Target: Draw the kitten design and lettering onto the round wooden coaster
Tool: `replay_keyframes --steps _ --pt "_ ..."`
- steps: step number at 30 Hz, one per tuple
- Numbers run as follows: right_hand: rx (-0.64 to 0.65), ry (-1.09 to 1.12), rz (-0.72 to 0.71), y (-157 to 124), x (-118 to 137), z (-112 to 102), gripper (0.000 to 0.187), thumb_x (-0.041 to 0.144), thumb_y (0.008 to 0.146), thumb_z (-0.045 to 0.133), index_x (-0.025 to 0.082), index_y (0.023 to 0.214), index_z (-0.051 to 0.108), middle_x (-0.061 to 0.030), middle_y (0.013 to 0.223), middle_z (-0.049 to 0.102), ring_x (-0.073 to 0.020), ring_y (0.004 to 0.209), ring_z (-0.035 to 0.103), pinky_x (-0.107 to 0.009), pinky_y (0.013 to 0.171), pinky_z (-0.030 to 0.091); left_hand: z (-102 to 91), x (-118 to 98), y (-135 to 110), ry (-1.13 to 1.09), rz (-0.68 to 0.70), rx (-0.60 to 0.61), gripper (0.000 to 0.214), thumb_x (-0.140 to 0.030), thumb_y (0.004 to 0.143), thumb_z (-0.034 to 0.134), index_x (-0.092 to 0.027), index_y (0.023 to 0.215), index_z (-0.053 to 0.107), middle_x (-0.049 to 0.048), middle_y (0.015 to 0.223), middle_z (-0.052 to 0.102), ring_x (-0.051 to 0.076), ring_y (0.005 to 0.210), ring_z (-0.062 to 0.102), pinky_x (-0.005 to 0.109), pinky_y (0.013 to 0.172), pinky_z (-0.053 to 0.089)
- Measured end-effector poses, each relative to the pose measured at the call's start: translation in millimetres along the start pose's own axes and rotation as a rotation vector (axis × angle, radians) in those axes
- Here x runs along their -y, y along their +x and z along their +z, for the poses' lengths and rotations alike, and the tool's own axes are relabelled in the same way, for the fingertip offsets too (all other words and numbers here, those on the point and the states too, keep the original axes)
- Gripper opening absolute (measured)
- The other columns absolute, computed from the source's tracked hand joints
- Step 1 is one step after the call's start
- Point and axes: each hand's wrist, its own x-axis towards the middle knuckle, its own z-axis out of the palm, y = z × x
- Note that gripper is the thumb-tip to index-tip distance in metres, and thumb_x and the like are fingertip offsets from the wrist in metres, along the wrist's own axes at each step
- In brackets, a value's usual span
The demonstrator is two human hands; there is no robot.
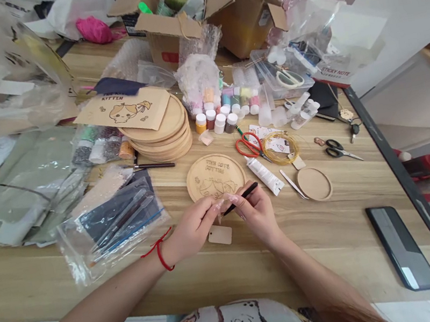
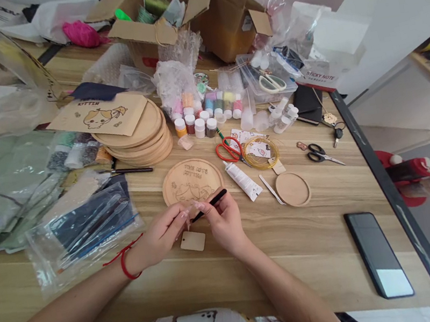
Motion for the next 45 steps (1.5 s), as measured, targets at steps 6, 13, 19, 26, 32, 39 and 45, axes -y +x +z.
replay_keyframes --steps 6,13,19,26,32,39,45 --pt "-0.102 -0.240 -0.225 4 5 -13 0.027 0.040 0.080 0.071 0.021 0.073 0.053 0.0013 0.066 0.059 -0.0153 0.062 0.059 -0.029 0.059 0.049 -15.1 5 0 0.238 0.177 0.006 0.040 -0.047 0.099 0.044 -0.017 0.077 0.058 0.0002 0.070 0.058 0.013 0.064 0.054 0.025 0.059 0.039" --pt "-0.133 -0.570 -0.359 7 -2 -21 0.018 0.032 0.085 0.065 0.021 0.076 0.054 -0.0012 0.067 0.061 -0.0165 0.062 0.059 -0.028 0.055 0.046 -18.2 14 1 0.686 0.583 0.035 0.036 -0.050 0.095 0.053 -0.016 0.087 0.064 0.0010 0.073 0.061 0.014 0.062 0.057 0.026 0.056 0.040" --pt "-0.091 -0.652 -0.297 9 -9 -14 0.019 0.034 0.085 0.062 0.022 0.074 0.051 0.0005 0.062 0.059 -0.0160 0.056 0.056 -0.028 0.053 0.043 -18.2 17 1 0.723 0.536 -0.056 0.026 -0.039 0.097 0.052 -0.018 0.090 0.066 0.0000 0.071 0.060 0.012 0.061 0.055 0.025 0.053 0.038" --pt "-0.091 -0.689 -0.237 9 -13 -11 0.022 0.036 0.084 0.062 0.022 0.073 0.049 0.0021 0.059 0.057 -0.0145 0.050 0.051 -0.027 0.051 0.040 -17.2 18 1 0.716 0.501 -0.081 0.023 -0.038 0.097 0.054 -0.019 0.096 0.067 0.0001 0.074 0.062 0.012 0.062 0.058 0.025 0.055 0.041" --pt "-0.108 -0.700 -0.215 9 -16 -10 0.022 0.036 0.084 0.062 0.023 0.073 0.048 0.0023 0.059 0.055 -0.0145 0.050 0.050 -0.027 0.051 0.039 -15.4 19 1 0.711 0.497 -0.082 0.023 -0.038 0.096 0.054 -0.019 0.097 0.068 -0.0004 0.074 0.062 0.012 0.061 0.058 0.025 0.053 0.041" --pt "-0.103 -0.694 -0.222 8 -14 -8 0.022 0.035 0.084 0.061 0.023 0.073 0.046 0.0029 0.059 0.055 -0.0141 0.050 0.049 -0.027 0.051 0.040 -13.1 20 2 0.715 0.462 -0.064 0.024 -0.038 0.097 0.054 -0.019 0.100 0.069 0.0000 0.076 0.062 0.012 0.063 0.059 0.025 0.054 0.043" --pt "-0.102 -0.695 -0.228 8 -12 -6 0.022 0.035 0.084 0.061 0.024 0.073 0.045 0.0029 0.059 0.054 -0.0141 0.049 0.046 -0.027 0.050 0.039 -12.0 19 2 0.714 0.444 -0.063 0.024 -0.037 0.097 0.053 -0.019 0.099 0.069 0.0006 0.076 0.063 0.013 0.064 0.060 0.026 0.054 0.043"
